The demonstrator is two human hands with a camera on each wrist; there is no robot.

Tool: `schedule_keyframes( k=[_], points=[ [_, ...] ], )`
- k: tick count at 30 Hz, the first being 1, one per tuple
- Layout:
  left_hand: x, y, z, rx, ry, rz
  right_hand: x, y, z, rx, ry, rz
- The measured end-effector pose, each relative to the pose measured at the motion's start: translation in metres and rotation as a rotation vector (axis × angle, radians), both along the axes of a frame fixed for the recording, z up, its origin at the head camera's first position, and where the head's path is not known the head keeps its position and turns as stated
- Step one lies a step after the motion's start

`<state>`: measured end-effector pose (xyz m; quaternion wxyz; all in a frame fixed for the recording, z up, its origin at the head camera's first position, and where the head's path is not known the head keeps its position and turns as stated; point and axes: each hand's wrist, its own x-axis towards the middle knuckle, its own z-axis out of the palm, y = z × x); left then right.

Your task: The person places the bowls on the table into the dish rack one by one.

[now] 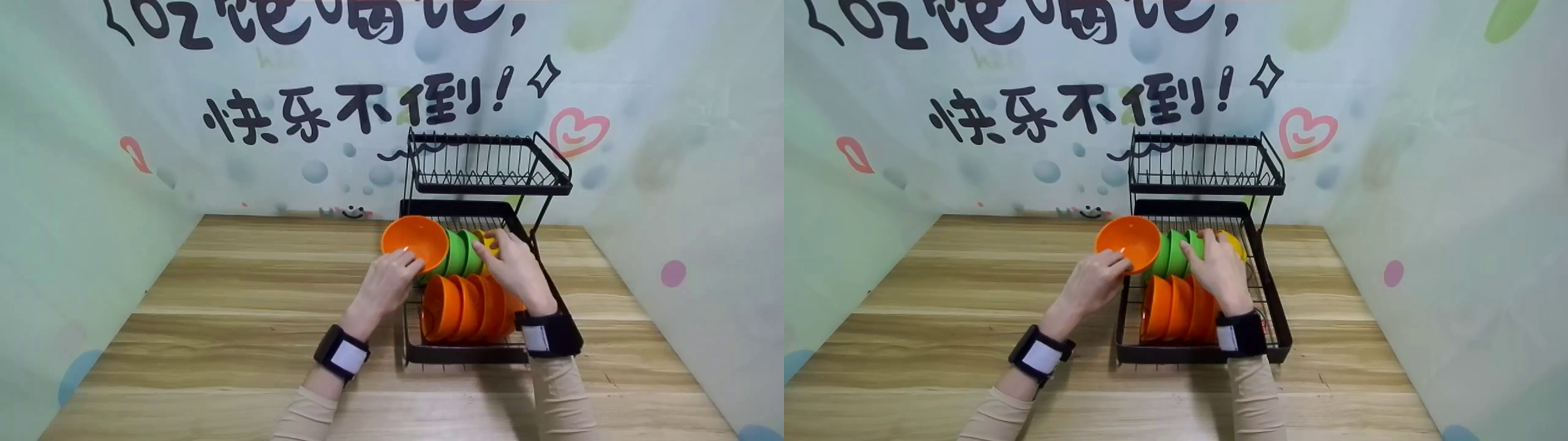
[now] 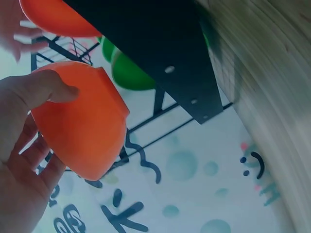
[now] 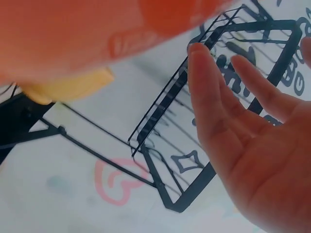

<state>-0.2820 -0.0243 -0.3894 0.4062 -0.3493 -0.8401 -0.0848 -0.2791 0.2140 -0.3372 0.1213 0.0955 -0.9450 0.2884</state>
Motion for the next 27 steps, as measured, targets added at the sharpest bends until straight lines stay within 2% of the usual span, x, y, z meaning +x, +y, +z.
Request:
schedule_keyframes(
  k=[8,11,17,27],
  points=[
    [0.007,0.013,0.001,-0.052,0.050,-0.047,0.002,-0.008,0.002,-0.028,-0.052,0.058],
    [0.010,0.018,0.001,-0.064,0.091,-0.058,0.001,-0.009,0.002,-0.035,-0.057,0.065],
    [0.013,0.025,0.002,-0.065,0.182,-0.084,0.001,-0.011,0.001,-0.021,-0.029,0.063],
    [0.017,0.031,0.002,-0.061,0.216,-0.140,0.002,-0.010,-0.001,-0.003,0.014,0.072]
  ],
)
